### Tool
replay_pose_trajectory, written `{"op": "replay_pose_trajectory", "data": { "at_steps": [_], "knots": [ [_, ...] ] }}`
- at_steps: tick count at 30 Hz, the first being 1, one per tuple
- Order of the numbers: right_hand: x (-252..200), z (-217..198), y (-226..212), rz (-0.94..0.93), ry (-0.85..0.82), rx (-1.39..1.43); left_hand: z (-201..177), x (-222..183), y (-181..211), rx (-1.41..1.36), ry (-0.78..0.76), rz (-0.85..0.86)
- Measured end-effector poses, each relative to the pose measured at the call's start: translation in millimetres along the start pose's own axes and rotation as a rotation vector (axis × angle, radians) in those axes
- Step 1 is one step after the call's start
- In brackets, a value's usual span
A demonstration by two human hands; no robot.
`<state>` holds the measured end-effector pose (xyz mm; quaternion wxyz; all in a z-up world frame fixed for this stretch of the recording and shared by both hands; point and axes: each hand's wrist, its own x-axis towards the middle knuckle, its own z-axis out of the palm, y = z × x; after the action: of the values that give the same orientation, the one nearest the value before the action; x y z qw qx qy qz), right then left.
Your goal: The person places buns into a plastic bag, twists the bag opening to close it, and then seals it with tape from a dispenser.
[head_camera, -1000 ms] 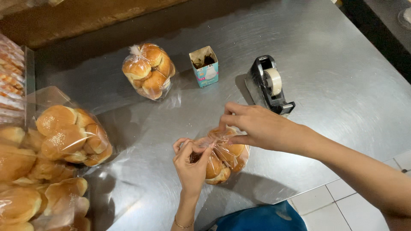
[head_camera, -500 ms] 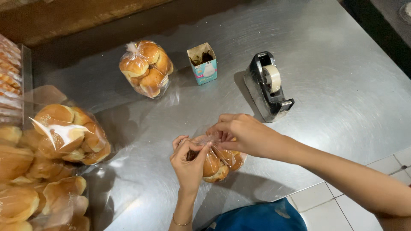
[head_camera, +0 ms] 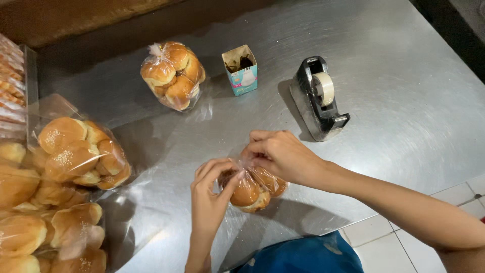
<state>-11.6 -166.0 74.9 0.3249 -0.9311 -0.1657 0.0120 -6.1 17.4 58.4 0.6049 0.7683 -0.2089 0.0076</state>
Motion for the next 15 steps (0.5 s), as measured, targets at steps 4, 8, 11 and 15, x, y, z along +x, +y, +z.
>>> {"op": "replay_pose_trajectory", "data": {
  "at_steps": [4,8,11,15],
  "knots": [
    [0,-2,-8,-0.114,-0.042,-0.015,-7,-6,8,0.182,-0.085,-0.088],
    [1,-5,-15,-0.262,-0.016,-0.055,2,-10,-6,-0.05,0.006,-0.201],
    [-1,-5,-11,-0.262,-0.051,-0.014,7,-13,-9,-0.109,0.046,-0.271],
    [-5,-6,-5,-0.293,-0.034,-0.089,9,-6,-7,-0.171,0.047,-0.499]
  ]
}}
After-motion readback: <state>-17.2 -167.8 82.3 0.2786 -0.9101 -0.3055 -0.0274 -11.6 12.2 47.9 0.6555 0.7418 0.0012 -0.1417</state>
